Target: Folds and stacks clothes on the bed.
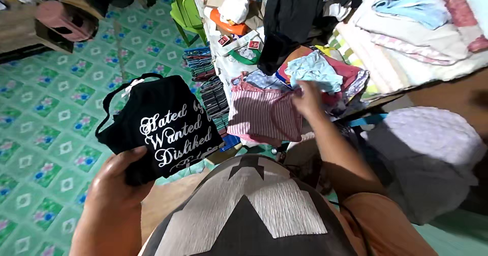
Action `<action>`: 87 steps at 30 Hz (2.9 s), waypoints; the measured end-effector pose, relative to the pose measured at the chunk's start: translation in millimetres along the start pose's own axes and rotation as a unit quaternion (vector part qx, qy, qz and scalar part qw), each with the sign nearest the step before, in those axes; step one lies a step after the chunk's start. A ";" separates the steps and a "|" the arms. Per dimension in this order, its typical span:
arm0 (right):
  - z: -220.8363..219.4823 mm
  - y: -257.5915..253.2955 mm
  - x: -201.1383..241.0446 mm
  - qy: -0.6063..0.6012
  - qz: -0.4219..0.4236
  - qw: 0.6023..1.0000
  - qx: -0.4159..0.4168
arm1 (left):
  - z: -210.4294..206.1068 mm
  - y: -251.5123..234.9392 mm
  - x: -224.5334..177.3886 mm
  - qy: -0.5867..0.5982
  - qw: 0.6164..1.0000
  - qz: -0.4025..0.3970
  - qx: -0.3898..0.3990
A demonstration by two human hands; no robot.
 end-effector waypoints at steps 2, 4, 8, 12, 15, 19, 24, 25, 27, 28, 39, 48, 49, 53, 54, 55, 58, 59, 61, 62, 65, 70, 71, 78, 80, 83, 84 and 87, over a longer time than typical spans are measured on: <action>41.6 -24.8 -14.6 0.023 -0.024 0.996 -0.084 | -8.0 -3.4 -0.4 -0.002 1.000 -0.006 0.001; 67.4 -47.9 -34.4 0.033 -0.060 0.991 -0.113 | -17.3 -5.3 2.7 -0.003 1.000 -0.004 -0.017; 74.9 -75.1 -65.3 0.081 -0.122 0.989 -0.025 | -40.8 -6.0 10.8 -0.016 0.998 0.031 -0.061; 68.7 -83.5 -66.3 0.111 -0.080 0.991 0.010 | -65.4 -11.4 16.2 -0.018 0.996 0.045 -0.072; 67.7 -90.9 -66.9 0.070 -0.066 0.995 0.020 | -86.0 -17.0 16.4 -0.026 0.996 0.038 -0.075; 58.1 -89.0 -61.6 0.078 -0.088 0.990 0.079 | -118.9 -27.9 17.7 -0.029 0.997 0.040 -0.066; 80.7 -98.9 -72.7 -0.038 -0.065 0.989 0.127 | -197.9 -65.5 -1.3 -0.033 0.996 0.084 -0.011; 95.1 -96.3 -72.9 -0.087 -0.073 0.988 0.101 | -215.9 -78.0 -5.1 -0.028 0.996 0.080 0.015; 127.1 -87.2 -72.1 -0.155 -0.085 0.983 0.045 | -250.9 -104.9 -13.1 -0.015 0.993 0.080 0.087; 144.2 -81.9 -70.9 -0.160 -0.076 0.984 0.024 | -267.9 -120.3 -16.2 -0.005 0.989 0.072 0.131; 213.2 33.0 -155.1 -0.354 -0.051 0.928 -0.102 | -354.1 -282.0 64.6 -0.186 0.916 0.056 0.350; 222.6 50.8 -119.4 -0.407 -0.037 0.910 -0.072 | -346.8 -282.6 133.8 -0.271 0.937 0.131 0.178; 225.2 40.7 -107.3 -0.419 -0.005 0.906 -0.059 | -346.0 -283.7 125.7 -0.276 0.939 0.105 0.177; 225.0 -3.1 -47.8 -0.490 0.161 0.856 -0.030 | -340.9 -286.8 119.8 -0.395 0.912 0.014 0.109; 218.3 -13.1 -32.7 -0.511 0.177 0.840 -0.044 | -340.0 -285.2 126.6 -0.402 0.911 0.019 0.087; 209.0 -22.2 -22.5 -0.525 0.185 0.829 -0.055 | -339.2 -282.0 135.6 -0.385 0.920 0.035 0.065; 166.8 -46.9 -31.8 -0.523 0.149 0.837 -0.066 | -339.0 -271.7 165.2 -0.225 0.969 0.098 -0.004; 148.6 -52.7 -46.1 -0.505 0.115 0.852 -0.071 | -340.0 -266.8 172.7 -0.164 0.979 0.119 -0.022; 113.9 -56.3 -77.8 -0.456 -0.002 0.887 -0.066 | -341.5 -257.9 181.0 -0.082 0.986 0.142 -0.036; 100.8 -54.4 -91.3 -0.430 -0.069 0.899 -0.052 | -341.5 -254.7 182.3 -0.066 0.987 0.142 -0.033; 85.9 -44.3 -107.5 -0.425 -0.155 0.892 -0.010 | -341.2 -248.0 180.2 -0.063 0.987 0.141 -0.038; 94.0 -47.3 -100.5 -0.486 -0.141 0.862 -0.020 | -342.4 -231.7 168.8 -0.251 0.961 0.029 -0.115; 95.3 -48.0 -102.1 -0.488 -0.144 0.860 -0.021 | -344.6 -227.8 165.1 -0.261 0.962 0.011 -0.084; 109.3 -48.8 -108.8 -0.156 -0.063 0.985 -0.026 | -354.4 -241.9 139.2 -0.413 0.904 0.049 0.100; 109.8 -48.2 -94.2 -0.041 0.020 0.999 -0.027 | -358.2 -248.0 127.7 -0.463 0.877 0.026 0.126; 96.2 -51.8 -69.2 0.041 0.062 0.996 0.040 | -374.6 -246.6 105.2 -0.468 0.856 -0.012 0.221; 90.8 -56.1 -66.6 0.055 0.057 0.996 0.049 | -381.4 -243.5 99.5 -0.439 0.860 -0.013 0.258; 90.8 -74.1 -83.9 -0.054 0.050 0.997 -0.033 | -389.0 -234.5 97.9 -0.324 0.922 -0.002 0.210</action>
Point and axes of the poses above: each hand's wrist, its own y-axis away from the middle knuckle, its own z-axis out of the back of the hand, x = y × z, the point moved 1 cm from there along -y, towards the middle knuckle, and after that the axes turned 13 degrees about -y, right-handed, at the moved point
